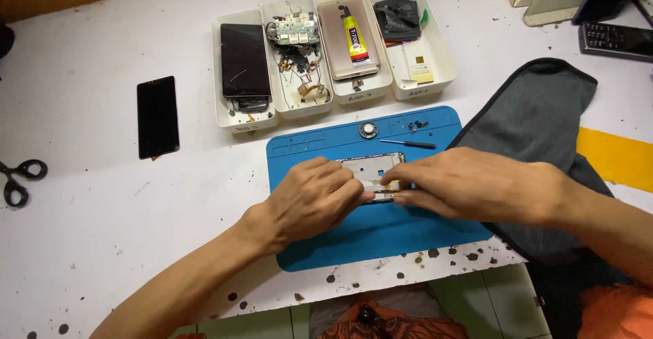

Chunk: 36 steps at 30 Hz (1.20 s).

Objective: Scraping and cleaning the internal frame of a mobile phone using a precision tool

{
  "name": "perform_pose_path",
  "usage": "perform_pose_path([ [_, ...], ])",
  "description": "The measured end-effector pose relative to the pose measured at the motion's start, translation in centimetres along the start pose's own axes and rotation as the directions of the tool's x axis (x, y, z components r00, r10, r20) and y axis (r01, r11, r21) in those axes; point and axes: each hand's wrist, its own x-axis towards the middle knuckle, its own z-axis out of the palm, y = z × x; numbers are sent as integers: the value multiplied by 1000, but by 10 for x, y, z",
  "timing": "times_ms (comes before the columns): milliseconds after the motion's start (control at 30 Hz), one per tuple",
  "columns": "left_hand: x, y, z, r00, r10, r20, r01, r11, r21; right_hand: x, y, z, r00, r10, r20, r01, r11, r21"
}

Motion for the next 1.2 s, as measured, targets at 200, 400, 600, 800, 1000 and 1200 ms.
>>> perform_pose_path([
  [200,-6,-18,-7,997,-68,22,68,997,-25,6,16,1,925,-236,-298,218,972,-91],
  [400,-28,-35,-15,982,-151,113,152,988,-1,10,20,-2,929,-236,-285,186,964,-189],
  [600,-37,-26,-9,920,-220,323,286,942,-173,29,23,12,982,-169,-78,147,960,-237],
  [800,-39,-24,-5,933,-254,255,308,930,-201,36,25,16,985,-157,-69,136,962,-236],
  [1000,-39,-24,-5,935,-264,235,316,922,-223,38,23,19,993,-112,-29,102,964,-245],
  [1200,-40,-25,-4,937,-260,231,310,926,-213,43,22,17,997,-77,16,79,967,-242],
])
